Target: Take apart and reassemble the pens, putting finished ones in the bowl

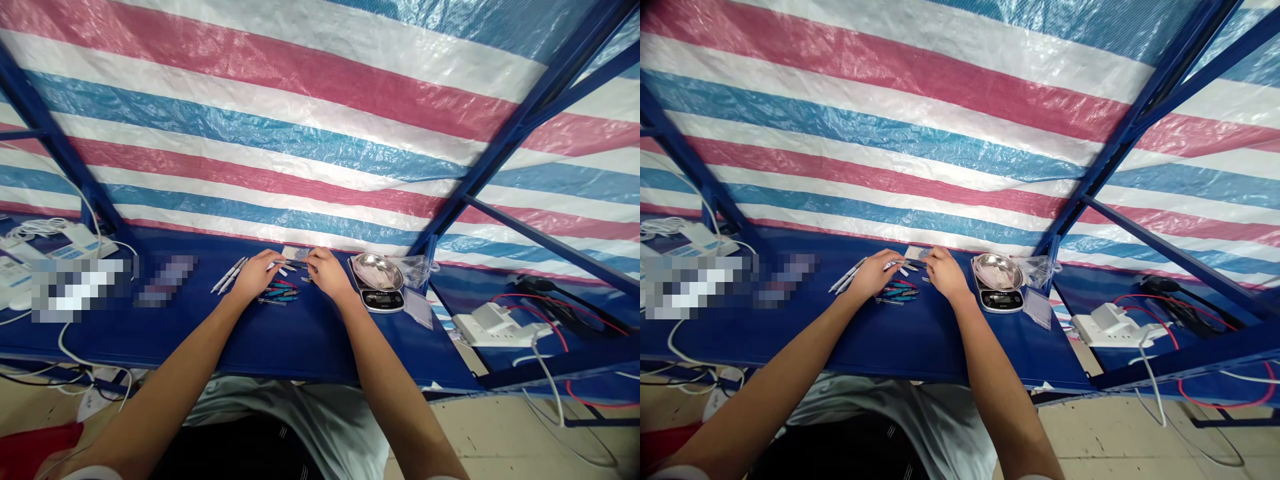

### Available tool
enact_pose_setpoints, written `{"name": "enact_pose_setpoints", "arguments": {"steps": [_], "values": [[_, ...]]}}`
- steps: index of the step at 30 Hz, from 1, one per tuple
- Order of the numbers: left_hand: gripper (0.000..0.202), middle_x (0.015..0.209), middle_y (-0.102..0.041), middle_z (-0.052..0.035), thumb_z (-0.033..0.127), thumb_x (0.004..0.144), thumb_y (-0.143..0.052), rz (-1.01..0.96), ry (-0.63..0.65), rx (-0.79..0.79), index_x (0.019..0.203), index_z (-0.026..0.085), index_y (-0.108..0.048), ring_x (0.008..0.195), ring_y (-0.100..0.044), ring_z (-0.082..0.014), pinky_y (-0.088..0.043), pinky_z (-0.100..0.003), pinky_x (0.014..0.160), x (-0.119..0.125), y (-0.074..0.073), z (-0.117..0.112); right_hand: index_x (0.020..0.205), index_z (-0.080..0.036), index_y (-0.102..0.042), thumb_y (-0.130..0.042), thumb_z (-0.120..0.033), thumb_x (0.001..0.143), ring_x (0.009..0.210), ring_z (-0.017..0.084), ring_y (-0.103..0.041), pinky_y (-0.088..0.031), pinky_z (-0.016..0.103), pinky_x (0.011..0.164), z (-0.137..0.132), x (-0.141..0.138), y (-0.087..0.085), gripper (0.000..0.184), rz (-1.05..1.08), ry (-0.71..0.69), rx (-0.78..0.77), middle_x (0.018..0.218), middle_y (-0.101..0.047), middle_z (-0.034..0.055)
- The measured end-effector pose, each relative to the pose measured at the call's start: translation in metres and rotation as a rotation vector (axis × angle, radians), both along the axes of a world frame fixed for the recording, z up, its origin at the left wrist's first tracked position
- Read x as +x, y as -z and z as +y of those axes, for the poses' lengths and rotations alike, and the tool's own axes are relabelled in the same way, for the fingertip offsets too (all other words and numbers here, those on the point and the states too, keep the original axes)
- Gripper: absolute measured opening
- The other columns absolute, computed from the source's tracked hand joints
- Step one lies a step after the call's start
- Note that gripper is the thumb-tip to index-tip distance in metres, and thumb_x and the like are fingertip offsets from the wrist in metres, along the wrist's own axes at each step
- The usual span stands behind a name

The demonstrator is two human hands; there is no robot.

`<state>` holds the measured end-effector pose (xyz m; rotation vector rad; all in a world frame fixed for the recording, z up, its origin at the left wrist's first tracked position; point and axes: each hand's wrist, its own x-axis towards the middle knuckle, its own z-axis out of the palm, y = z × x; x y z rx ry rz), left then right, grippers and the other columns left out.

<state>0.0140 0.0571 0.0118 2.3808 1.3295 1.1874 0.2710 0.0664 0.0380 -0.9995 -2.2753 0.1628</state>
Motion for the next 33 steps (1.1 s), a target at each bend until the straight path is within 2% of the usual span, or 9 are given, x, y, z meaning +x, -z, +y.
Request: {"name": "enact_pose_setpoints", "arguments": {"steps": [7,11,14,17,19,21,23,27,33], "values": [[0.028,0.118,-0.080,-0.0059,0.043,0.104,-0.060,-0.038,0.060,-0.030,0.120,0.028,-0.077,0.107,-0.076,-0.0271,-0.057,-0.039,0.098,0.006,-0.001,-0.004,0.103,-0.025,-0.077,-0.074,-0.038,0.094,0.096,0.023,-0.077,-0.061,0.039,0.094,-0.006,-0.024,0.008,0.017,0.611,-0.082,-0.332,0.105,-0.081,0.0051],[0.032,0.122,-0.080,-0.0061,0.046,0.103,-0.062,-0.116,0.061,-0.039,0.123,0.027,-0.078,0.109,-0.076,-0.0275,-0.057,-0.039,0.100,0.011,-0.004,-0.009,0.120,-0.026,-0.070,-0.085,-0.045,0.083,0.095,0.021,-0.077,-0.063,0.037,0.091,-0.006,-0.036,0.011,0.044,0.848,-0.191,-0.504,0.110,-0.078,0.0041],[0.034,0.120,-0.081,-0.0069,0.049,0.100,-0.067,-0.267,0.027,-0.108,0.121,0.025,-0.078,0.109,-0.075,-0.0278,-0.058,-0.039,0.098,0.015,-0.007,-0.009,0.140,-0.030,-0.058,-0.091,-0.045,0.076,0.086,0.017,-0.074,-0.064,0.032,0.075,-0.005,-0.041,0.012,0.074,0.979,-0.207,-0.535,0.125,-0.072,0.0053],[0.038,0.116,-0.081,-0.0085,0.053,0.094,-0.075,-0.537,0.022,-0.221,0.115,0.021,-0.076,0.086,-0.075,-0.0222,-0.059,-0.032,0.075,0.019,-0.007,-0.007,0.134,-0.027,-0.061,-0.088,-0.046,0.079,0.082,0.016,-0.070,-0.060,0.028,0.065,-0.006,-0.044,0.015,0.064,0.953,-0.135,-0.503,0.119,-0.071,0.0051],[0.041,0.108,-0.080,-0.0076,0.055,0.090,-0.079,-0.710,0.072,-0.317,0.111,0.020,-0.073,0.059,-0.063,-0.0129,-0.048,-0.025,0.053,0.020,-0.007,-0.005,0.122,-0.024,-0.067,-0.085,-0.046,0.084,0.090,0.018,-0.071,-0.060,0.027,0.069,-0.008,-0.048,0.019,0.047,0.867,-0.123,-0.479,0.111,-0.073,0.0051],[0.041,0.096,-0.078,-0.0040,0.055,0.087,-0.082,-0.821,0.127,-0.398,0.105,0.020,-0.070,0.044,-0.045,-0.0059,-0.032,-0.022,0.042,0.021,-0.007,-0.004,0.118,-0.024,-0.069,-0.082,-0.046,0.087,0.098,0.020,-0.072,-0.061,0.029,0.075,-0.010,-0.052,0.023,0.041,0.821,-0.165,-0.488,0.111,-0.075,0.0060],[0.040,0.088,-0.074,-0.0013,0.053,0.085,-0.084,-0.857,0.161,-0.441,0.101,0.020,-0.070,0.041,-0.038,-0.0039,-0.025,-0.022,0.040,0.021,-0.009,-0.006,0.123,-0.025,-0.068,-0.082,-0.047,0.087,0.100,0.022,-0.074,-0.062,0.032,0.077,-0.011,-0.055,0.026,0.044,0.855,-0.219,-0.528,0.114,-0.076,0.0063],[0.040,0.091,-0.074,-0.0017,0.053,0.085,-0.084,-0.808,0.142,-0.461,0.104,0.020,-0.071,0.043,-0.038,-0.0046,-0.025,-0.024,0.041,0.021,-0.012,-0.009,0.125,-0.025,-0.070,-0.084,-0.051,0.085,0.097,0.025,-0.077,-0.066,0.037,0.078,-0.010,-0.058,0.026,0.049,0.959,-0.251,-0.595,0.112,-0.080,0.0062],[0.048,0.115,-0.070,-0.0049,0.051,0.095,-0.072,-0.544,0.018,-0.275,0.133,0.023,-0.061,0.066,-0.055,-0.0119,-0.046,-0.027,0.061,0.011,-0.007,-0.002,0.107,-0.022,-0.080,-0.085,-0.055,0.081,0.096,0.027,-0.077,-0.067,0.040,0.080,-0.003,-0.046,0.023,0.043,0.914,-0.165,-0.601,0.108,-0.082,0.0073]]}}
